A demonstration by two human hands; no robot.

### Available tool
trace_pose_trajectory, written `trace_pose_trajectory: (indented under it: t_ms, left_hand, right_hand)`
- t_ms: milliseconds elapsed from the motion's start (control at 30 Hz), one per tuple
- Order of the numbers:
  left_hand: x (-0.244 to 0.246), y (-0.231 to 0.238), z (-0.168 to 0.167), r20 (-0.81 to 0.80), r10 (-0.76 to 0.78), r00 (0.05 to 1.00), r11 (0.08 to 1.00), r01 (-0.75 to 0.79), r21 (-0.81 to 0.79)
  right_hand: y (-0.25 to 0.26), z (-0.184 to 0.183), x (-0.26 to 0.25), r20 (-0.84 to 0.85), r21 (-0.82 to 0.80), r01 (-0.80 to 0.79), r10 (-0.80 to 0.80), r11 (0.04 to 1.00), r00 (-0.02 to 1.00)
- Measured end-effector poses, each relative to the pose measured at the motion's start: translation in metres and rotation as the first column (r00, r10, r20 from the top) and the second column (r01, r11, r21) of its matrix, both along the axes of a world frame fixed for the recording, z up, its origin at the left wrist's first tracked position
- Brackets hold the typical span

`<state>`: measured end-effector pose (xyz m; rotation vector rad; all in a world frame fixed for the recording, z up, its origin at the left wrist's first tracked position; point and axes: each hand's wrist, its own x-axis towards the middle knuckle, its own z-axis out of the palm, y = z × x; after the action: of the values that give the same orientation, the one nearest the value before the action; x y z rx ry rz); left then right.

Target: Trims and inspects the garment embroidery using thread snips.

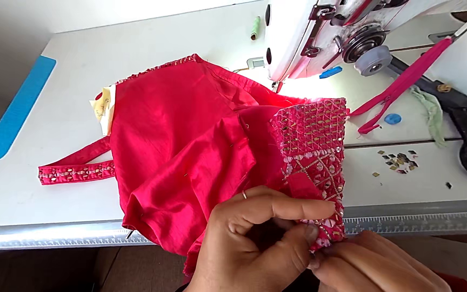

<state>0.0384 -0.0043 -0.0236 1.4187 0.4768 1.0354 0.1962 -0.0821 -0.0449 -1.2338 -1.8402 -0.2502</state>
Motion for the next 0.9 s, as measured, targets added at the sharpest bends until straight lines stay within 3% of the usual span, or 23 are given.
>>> trace_pose_trajectory:
  t_ms: [100, 267, 367, 433, 533, 633, 733, 833, 900]
  left_hand:
    - [0.000, 0.002, -0.001, 0.045, -0.031, 0.998, 0.997, 0.035, -0.070]
    - [-0.001, 0.003, 0.000, -0.013, 0.038, 0.999, 0.999, -0.038, 0.001]
    - [-0.002, 0.004, -0.004, 0.016, 0.049, 0.999, 0.998, -0.049, -0.034]
    - [-0.004, 0.004, -0.009, 0.047, 0.083, 0.995, 0.996, -0.081, -0.048]
    - [-0.010, 0.005, -0.015, 0.082, 0.088, 0.993, 0.995, -0.085, -0.047]
    - [-0.014, 0.007, -0.021, 0.092, 0.010, 0.996, 0.999, -0.005, -0.053]
    - [-0.016, 0.010, -0.026, 0.081, 0.027, 0.996, 0.997, -0.021, -0.078]
    - [-0.019, 0.010, -0.026, 0.068, 0.170, 0.983, 0.982, -0.164, -0.091]
    - [-0.021, 0.010, -0.027, 0.100, 0.250, 0.963, 0.967, -0.243, -0.077]
  right_hand:
    - [0.001, -0.004, 0.000, 0.013, 0.040, -0.019, 0.019, 0.999, 1.000]
    - [0.007, -0.006, -0.003, -0.089, 0.023, 0.011, -0.009, 1.000, 0.996]
    - [0.005, 0.000, 0.004, -0.284, -0.070, -0.047, 0.026, 0.996, 0.959]
    - [0.001, 0.005, 0.025, -0.355, -0.189, 0.051, -0.117, 0.981, 0.928]
    - [-0.001, 0.004, 0.074, -0.199, -0.306, 0.352, -0.421, 0.885, 0.885]
    - [0.000, -0.001, 0.100, -0.057, -0.346, 0.556, -0.609, 0.755, 0.791]
    - [-0.002, -0.003, 0.112, -0.118, -0.365, 0.566, -0.640, 0.739, 0.760]
    - [-0.013, 0.003, 0.131, -0.189, -0.367, 0.556, -0.645, 0.746, 0.740]
    - [-0.023, 0.008, 0.145, -0.145, -0.415, 0.580, -0.680, 0.701, 0.718]
